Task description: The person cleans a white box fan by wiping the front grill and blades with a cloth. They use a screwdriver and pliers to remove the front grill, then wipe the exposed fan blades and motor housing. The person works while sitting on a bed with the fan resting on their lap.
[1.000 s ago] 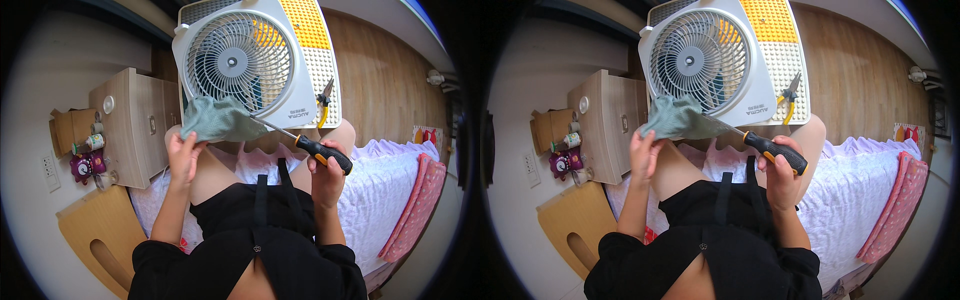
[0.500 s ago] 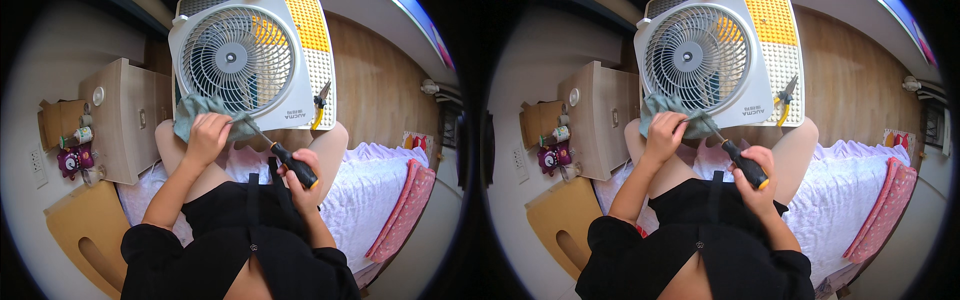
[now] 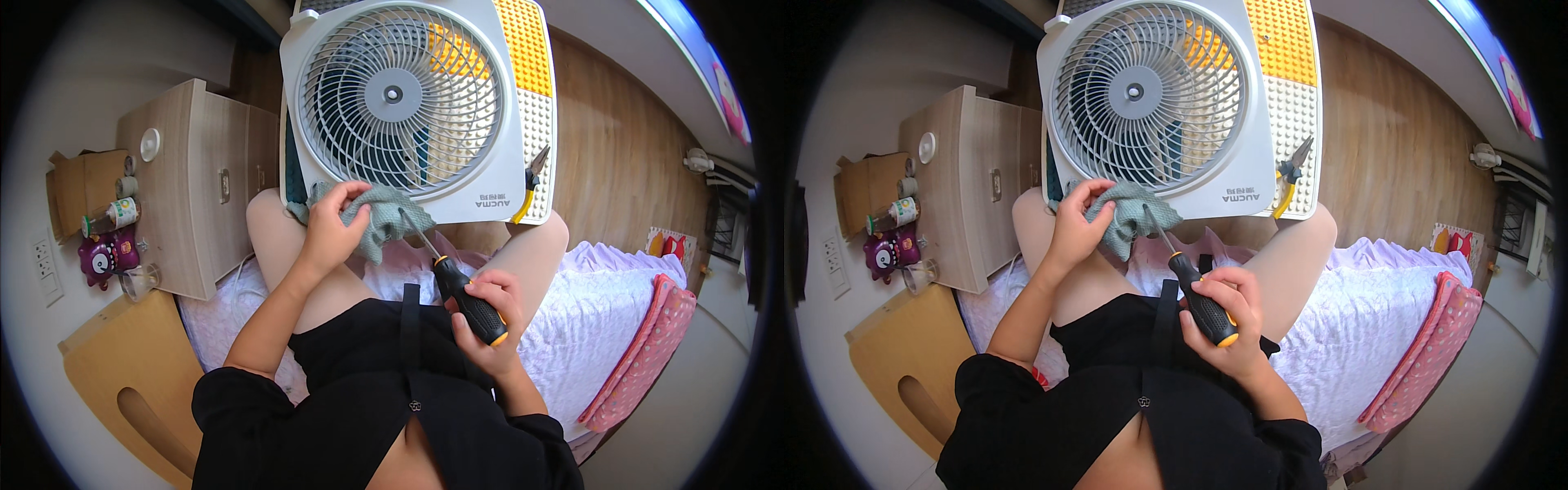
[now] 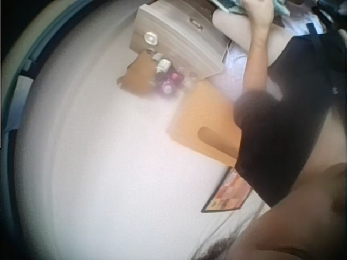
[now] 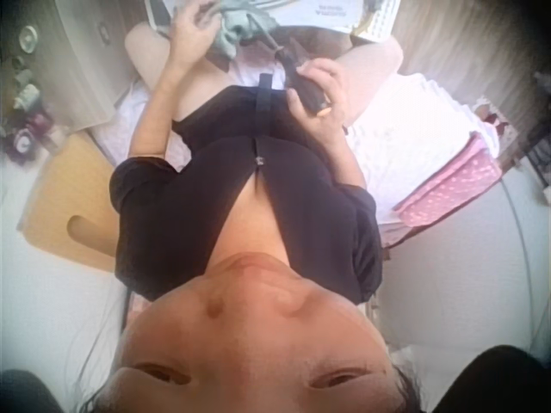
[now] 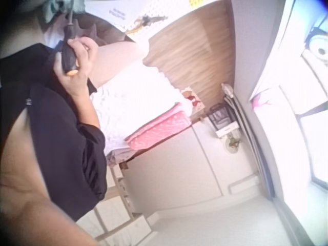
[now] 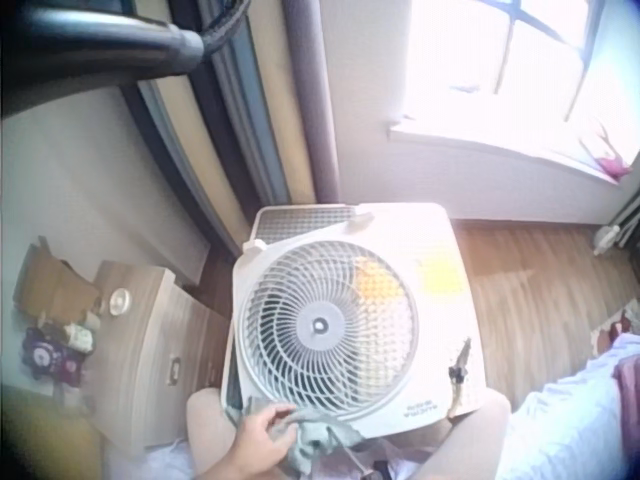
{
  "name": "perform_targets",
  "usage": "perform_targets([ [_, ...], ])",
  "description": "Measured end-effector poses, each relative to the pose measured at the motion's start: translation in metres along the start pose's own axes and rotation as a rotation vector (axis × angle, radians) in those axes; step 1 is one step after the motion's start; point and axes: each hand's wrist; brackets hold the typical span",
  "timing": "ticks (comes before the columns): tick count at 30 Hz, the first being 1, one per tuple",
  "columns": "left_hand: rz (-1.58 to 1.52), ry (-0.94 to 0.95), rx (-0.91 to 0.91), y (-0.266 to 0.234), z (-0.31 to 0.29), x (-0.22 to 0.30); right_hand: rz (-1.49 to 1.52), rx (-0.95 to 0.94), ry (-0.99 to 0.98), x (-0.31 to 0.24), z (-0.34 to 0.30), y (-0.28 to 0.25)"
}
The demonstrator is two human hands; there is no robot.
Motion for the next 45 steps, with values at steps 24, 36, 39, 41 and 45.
perform_targets([
  [24,0.287,0.341,0.135,0.007,0.025,0.019,-0.263,-0.091,-0.255,0.014,-0.014,0.021],
  [36,0.858,0.711,0.031,0.030,0.019,0.027,-0.195,-0.052,-0.287,0.028,-0.019,0.014],
  [39,0.848,0.772,-0.085,0.028,0.024,0.023,-0.194,-0.049,-0.303,0.031,-0.019,0.011],
  [41,0.784,0.771,-0.135,0.022,0.027,0.026,-0.179,-0.052,-0.312,0.032,-0.019,0.009],
  [45,0.962,0.904,-0.066,0.023,0.033,0.020,-0.175,-0.067,-0.322,0.032,-0.019,0.007],
])
Point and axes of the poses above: each hand's wrist, its own z-axis towards the middle knuckle, its own y-axis out of the palm, x = y × z, and after that the axes turned 11 degrees about x, right-handed
